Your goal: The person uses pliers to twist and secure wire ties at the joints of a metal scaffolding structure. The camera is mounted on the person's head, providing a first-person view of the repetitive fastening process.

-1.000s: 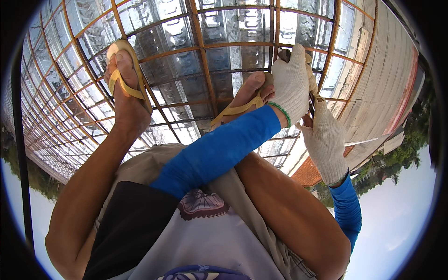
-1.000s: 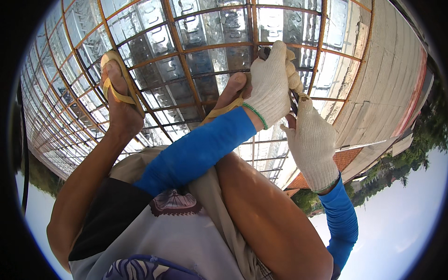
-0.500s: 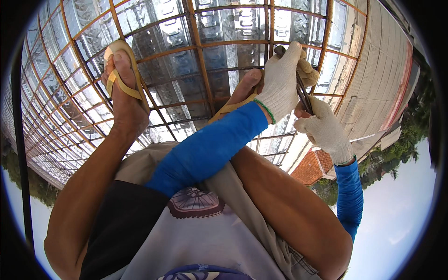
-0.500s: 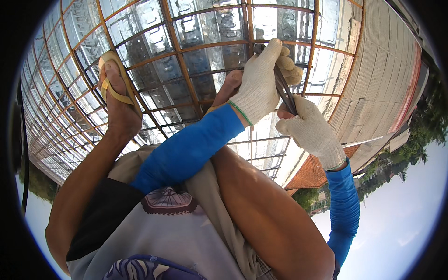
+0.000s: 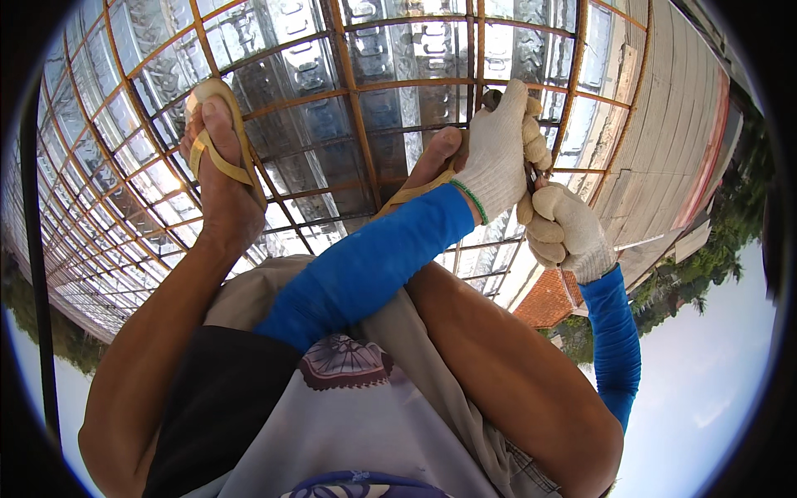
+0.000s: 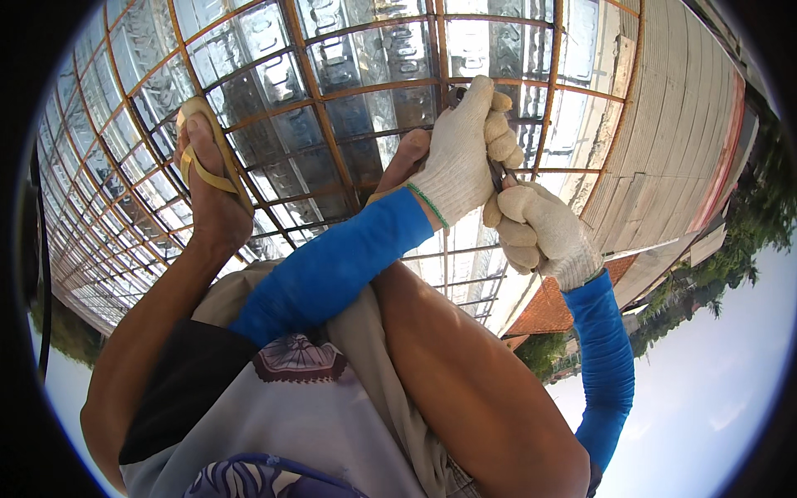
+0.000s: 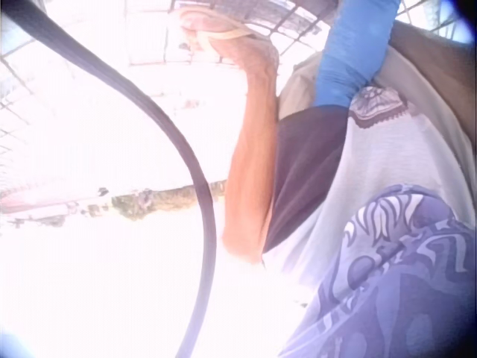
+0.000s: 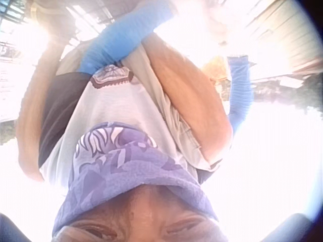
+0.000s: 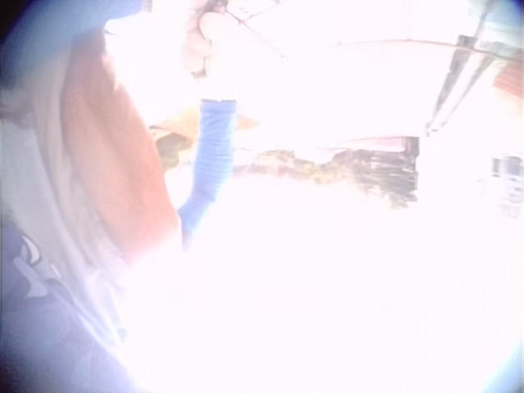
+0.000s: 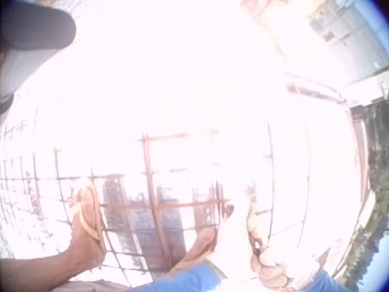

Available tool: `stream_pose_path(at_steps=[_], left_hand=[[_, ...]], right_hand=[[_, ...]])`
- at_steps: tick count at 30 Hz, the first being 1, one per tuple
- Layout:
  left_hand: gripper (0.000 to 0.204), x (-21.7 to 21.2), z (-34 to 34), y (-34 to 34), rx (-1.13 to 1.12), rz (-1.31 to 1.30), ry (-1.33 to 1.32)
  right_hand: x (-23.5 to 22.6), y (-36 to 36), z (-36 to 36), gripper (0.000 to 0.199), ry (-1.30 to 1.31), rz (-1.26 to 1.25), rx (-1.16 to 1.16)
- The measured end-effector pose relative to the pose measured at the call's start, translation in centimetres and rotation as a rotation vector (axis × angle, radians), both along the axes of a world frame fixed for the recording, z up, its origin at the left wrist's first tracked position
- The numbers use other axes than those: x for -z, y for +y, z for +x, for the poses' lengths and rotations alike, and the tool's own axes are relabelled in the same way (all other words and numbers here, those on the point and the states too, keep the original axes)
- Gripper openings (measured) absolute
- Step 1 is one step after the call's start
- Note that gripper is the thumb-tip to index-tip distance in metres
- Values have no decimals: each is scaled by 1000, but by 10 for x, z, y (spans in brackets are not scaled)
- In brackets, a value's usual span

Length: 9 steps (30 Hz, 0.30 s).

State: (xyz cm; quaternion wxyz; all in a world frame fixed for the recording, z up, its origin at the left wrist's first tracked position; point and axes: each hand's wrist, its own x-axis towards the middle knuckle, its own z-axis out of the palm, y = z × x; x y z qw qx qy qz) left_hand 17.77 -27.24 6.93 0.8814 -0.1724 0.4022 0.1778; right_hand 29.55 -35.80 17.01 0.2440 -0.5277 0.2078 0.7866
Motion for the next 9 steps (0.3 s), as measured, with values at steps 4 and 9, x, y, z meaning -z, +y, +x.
stream_pose_path(at_steps=[4,9], left_hand=[[36,-3,-5,7,-56,-84,54],[38,-3,6,3,132,110,246]], right_hand=[[-5,-3,-33,32,-905,452,-914],[2,-9,-25,60,-816,283,-977]])
